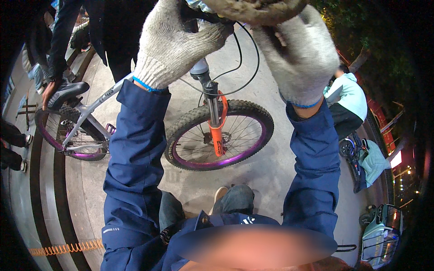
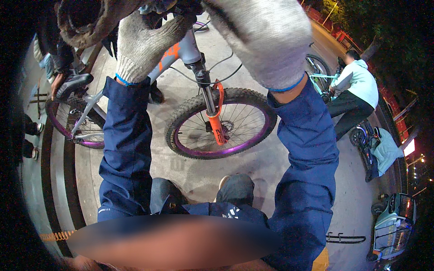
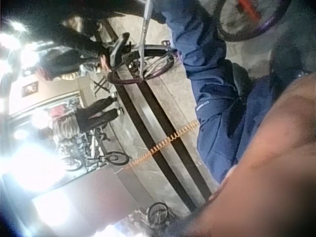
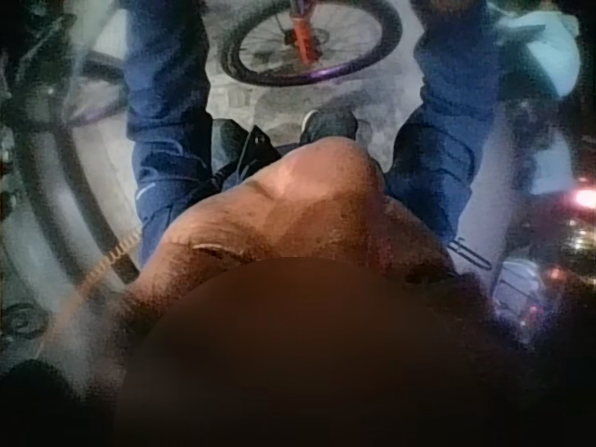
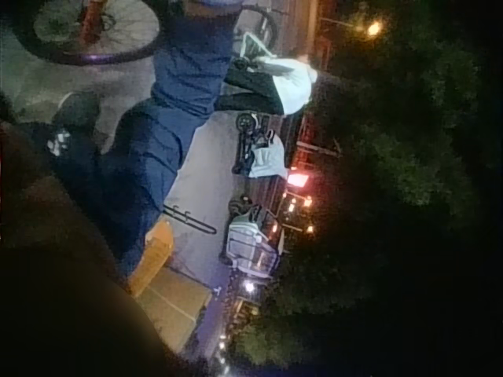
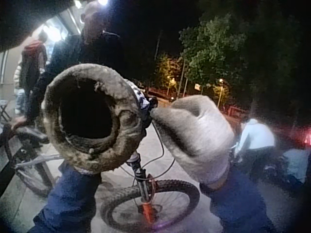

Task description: The person kneels on the floor and adjusts the handlebar and front wheel of a bicycle. They rotate the front wheel and manipulate the handlebar stem and cables with gloved hands, then reposition the bicycle on the floor.

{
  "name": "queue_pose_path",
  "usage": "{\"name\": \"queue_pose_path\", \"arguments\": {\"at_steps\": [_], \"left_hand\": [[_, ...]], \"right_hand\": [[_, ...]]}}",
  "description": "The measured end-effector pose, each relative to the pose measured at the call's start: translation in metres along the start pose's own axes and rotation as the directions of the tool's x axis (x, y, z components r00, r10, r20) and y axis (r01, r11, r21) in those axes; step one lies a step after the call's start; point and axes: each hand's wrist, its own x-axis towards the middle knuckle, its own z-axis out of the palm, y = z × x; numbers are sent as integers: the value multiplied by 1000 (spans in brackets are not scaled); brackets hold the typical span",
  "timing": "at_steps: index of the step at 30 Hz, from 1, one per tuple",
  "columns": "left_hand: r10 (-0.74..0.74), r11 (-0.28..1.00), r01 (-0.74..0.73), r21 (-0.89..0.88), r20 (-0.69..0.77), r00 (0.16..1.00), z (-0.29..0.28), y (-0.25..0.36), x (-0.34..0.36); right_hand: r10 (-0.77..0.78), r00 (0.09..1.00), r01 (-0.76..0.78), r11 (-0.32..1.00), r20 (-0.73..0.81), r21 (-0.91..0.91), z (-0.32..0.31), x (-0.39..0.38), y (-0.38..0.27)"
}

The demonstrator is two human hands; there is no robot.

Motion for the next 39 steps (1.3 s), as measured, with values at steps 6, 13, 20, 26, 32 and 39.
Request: {"name": "queue_pose_path", "arguments": {"at_steps": [6,13,20,26,32,39], "left_hand": [[-3,1000,3,-12,-3,1000,1,0,0],[-12,1000,11,-24,-6,1000,0,-2,-1],[-16,999,15,-34,-14,1000,0,-3,0],[-21,998,20,-52,-16,1000,0,-2,0],[-34,996,32,-78,-19,999,1,-3,0],[-90,977,81,-199,-34,995,1,-2,0]], "right_hand": [[-115,993,117,992,38,-51,-2,4,-2],[-98,992,98,995,-83,3,3,21,-5],[100,994,-98,995,-53,32,-1,7,-17],[100,995,-97,991,-25,95,-2,1,-8],[-1,1000,-2,988,-20,-154,-4,-22,4],[533,836,-449,802,-131,393,24,-51,12]]}}
